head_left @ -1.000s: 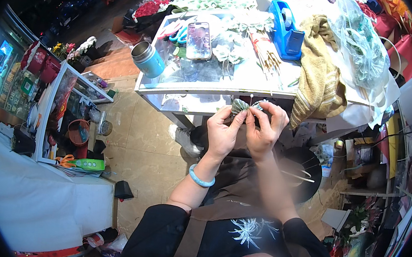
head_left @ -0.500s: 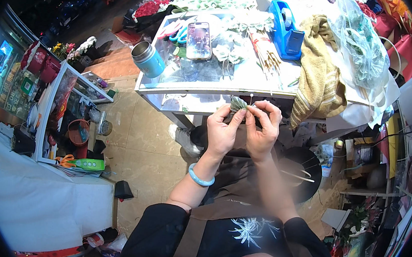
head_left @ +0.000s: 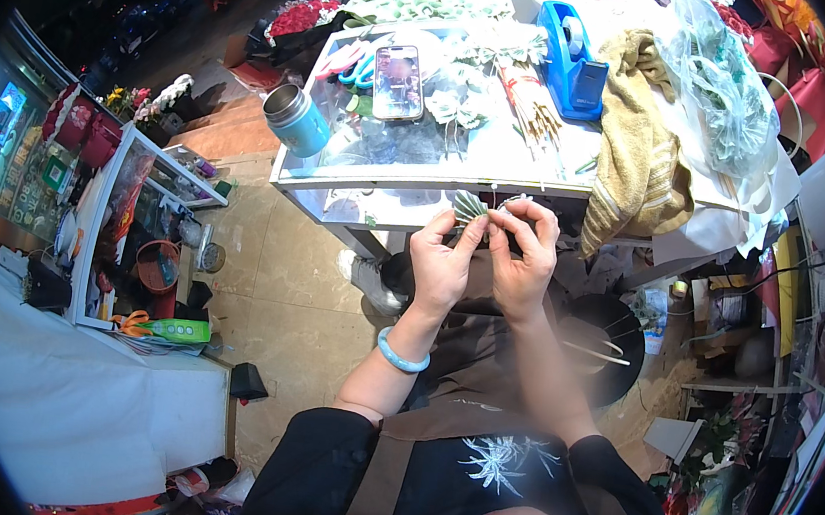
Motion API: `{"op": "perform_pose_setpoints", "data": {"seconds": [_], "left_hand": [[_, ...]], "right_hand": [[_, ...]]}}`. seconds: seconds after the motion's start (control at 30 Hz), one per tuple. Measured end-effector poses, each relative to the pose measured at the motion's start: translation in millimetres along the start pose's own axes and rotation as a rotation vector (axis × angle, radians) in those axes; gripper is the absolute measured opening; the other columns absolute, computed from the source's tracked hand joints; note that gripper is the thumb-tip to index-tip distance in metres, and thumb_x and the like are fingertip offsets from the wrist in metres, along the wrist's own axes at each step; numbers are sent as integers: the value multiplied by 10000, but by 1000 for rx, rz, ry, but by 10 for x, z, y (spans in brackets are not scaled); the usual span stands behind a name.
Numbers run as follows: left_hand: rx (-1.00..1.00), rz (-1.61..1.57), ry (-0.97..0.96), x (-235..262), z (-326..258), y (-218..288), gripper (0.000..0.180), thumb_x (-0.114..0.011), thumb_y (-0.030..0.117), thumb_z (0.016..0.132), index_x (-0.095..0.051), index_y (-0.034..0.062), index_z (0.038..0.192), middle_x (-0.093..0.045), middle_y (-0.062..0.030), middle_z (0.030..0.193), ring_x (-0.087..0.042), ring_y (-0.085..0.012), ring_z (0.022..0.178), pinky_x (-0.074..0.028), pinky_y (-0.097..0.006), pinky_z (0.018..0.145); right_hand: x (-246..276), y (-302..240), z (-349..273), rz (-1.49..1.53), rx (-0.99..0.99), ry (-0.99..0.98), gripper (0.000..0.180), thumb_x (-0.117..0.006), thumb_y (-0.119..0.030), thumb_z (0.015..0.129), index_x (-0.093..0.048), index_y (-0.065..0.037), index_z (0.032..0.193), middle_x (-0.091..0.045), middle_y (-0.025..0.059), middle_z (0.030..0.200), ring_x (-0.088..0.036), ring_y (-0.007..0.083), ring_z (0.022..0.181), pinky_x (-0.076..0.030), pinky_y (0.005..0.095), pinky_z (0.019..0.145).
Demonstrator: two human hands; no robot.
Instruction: The person assembles a small green paper fan by inserting thin sticks into its center and securing them with a thin wire. They repeatedly adjust the fan's shape and position the sticks to maintain symmetry. The completed fan is placed on the table among other similar items.
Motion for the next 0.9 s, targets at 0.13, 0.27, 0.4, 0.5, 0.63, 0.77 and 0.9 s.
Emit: {"op": "perform_pose_setpoints", "data": {"seconds": [0.13, 0.27, 0.4, 0.5, 0.63, 0.77, 0.9], "left_hand": [[-25, 38, -29, -2, 5, 23, 122, -623, 65, 849, -630, -38, 915, -621, -17, 829, -540, -48, 743, -455, -192, 669], [-14, 41, -14, 22, 14, 11, 127, -630, 75, 846, -634, -33, 912, -618, -11, 820, -533, -44, 736, -447, -190, 662], [-10, 89, -36, 25, 18, 4, 129, -639, 86, 841, -634, -26, 905, -612, -2, 815, -513, -38, 719, -425, -187, 643], [-46, 85, -52, 2, 10, 23, 122, -640, 87, 841, -630, -23, 892, -607, 2, 807, -502, -35, 713, -412, -187, 634], [-23, 85, -48, 2, 12, 5, 115, -636, 83, 843, -626, -25, 882, -612, -1, 808, -510, -38, 724, -422, -189, 649], [7, 57, -22, 15, 4, 0, 121, -639, 77, 840, -629, -35, 883, -618, -10, 818, -524, -45, 736, -432, -191, 672], [-8, 15, 24, 44, 18, 35, 134, -640, 98, 837, -636, -33, 865, -596, -32, 765, -507, -68, 716, -415, -217, 641]], "right_hand": [[-17, 36, 15, 30, -12, -82, 131, -650, -8, 758, -647, 1, 889, -535, 84, 954, -520, 203, 907, -423, 297, 803], [-64, 141, 64, 187, -88, -183, 125, -648, -2, 755, -640, 11, 879, -527, 85, 951, -526, 188, 899, -426, 282, 799], [-74, 191, 98, 196, -113, -219, 115, -653, 1, 746, -636, 6, 860, -526, 80, 944, -529, 187, 896, -425, 282, 794], [-60, 196, 94, 151, -127, -197, 113, -662, -4, 739, -633, 1, 848, -529, 79, 940, -530, 187, 895, -425, 284, 791], [-32, 164, 86, 60, -110, -168, 114, -672, -10, 731, -630, -2, 837, -535, 83, 938, -532, 188, 891, -425, 288, 787], [-32, 86, 42, 42, -63, -140, 118, -662, -24, 746, -636, -7, 859, -551, 78, 935, -533, 205, 897, -409, 306, 797], [-76, 91, -17, 197, -111, -151, 152, -638, -30, 768, -650, -18, 919, -568, 76, 932, -531, 223, 926, -397, 325, 825]]}}
Point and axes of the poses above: each hand's wrist, its own z-axis towards the middle knuckle, its own x-axis out of the back of the hand, y = z × x, the point moved 7 cm from there along z, towards the middle knuckle
